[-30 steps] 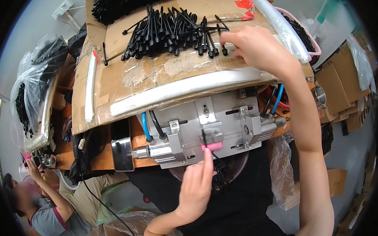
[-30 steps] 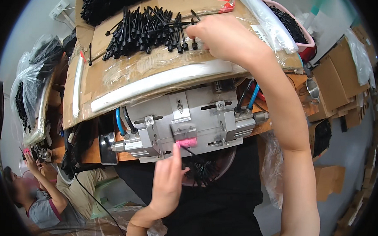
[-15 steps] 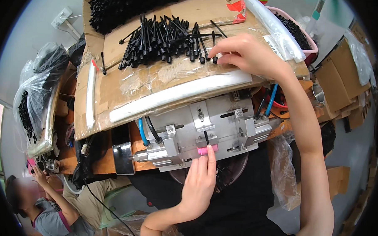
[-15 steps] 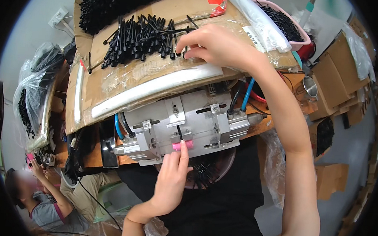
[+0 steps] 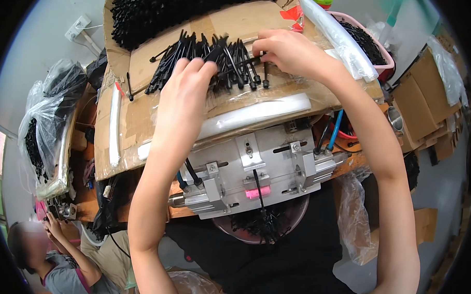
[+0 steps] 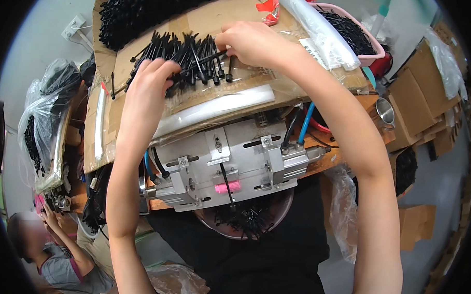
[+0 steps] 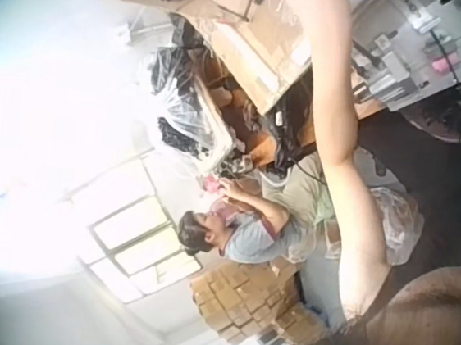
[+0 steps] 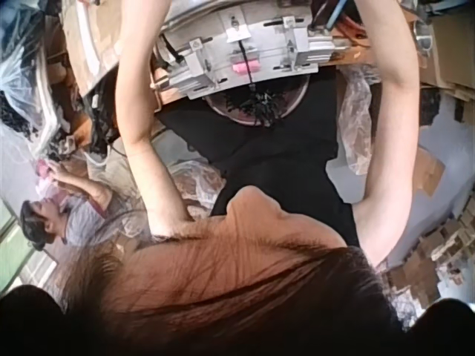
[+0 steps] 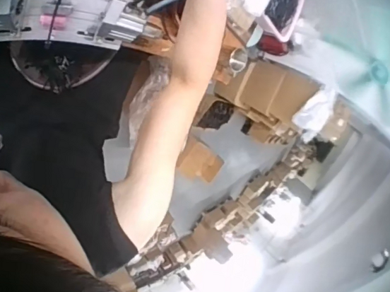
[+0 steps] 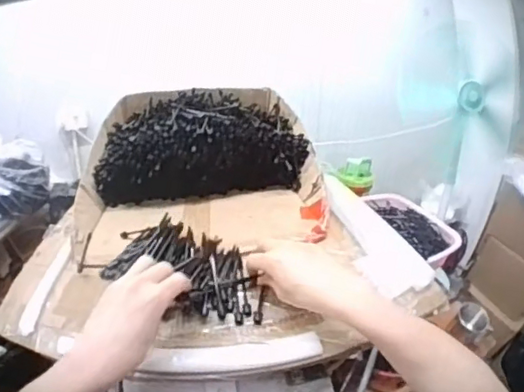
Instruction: The person repeatedly picks up black cable ties from a cardboard box and inserts them into a metal jig on the table. They use a pink tool to secure or adjust the ties within the jig, then remove the ties and place them into a pink bowl below. The process is repeated continuously throughout the clip.
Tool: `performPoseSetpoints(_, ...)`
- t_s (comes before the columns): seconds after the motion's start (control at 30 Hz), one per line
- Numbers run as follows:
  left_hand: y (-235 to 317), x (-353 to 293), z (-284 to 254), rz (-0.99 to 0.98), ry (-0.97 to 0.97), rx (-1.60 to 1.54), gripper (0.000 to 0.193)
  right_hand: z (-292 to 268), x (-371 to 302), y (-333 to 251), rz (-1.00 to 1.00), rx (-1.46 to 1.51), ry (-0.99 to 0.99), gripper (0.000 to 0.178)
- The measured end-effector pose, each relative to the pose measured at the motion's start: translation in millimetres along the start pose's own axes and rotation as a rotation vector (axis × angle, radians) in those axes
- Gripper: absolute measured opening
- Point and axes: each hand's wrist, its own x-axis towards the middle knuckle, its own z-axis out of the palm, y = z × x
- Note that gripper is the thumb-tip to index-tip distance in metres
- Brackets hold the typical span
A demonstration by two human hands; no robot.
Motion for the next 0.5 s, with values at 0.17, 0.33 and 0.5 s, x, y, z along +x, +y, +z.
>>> performPoseSetpoints(0.17, -9, -37, -17, 0.073, 0.026, -0.107, 0.036, -17, -18, -8, -0.032, 0.006, -0.009, 0.012)
performPoseSetpoints(0.33, -20, -52, -25, -0.099, 0.144, -0.348, 0.039, -35, -22, -47, -0.148, -0.012, 0.077, 0.008)
performPoseSetpoints(0.5, -25, -67, -37, -0.352, 0.234, -0.79, 0.022, -19, -20, -63, -0.291, -0.182, -0.022, 0.007)
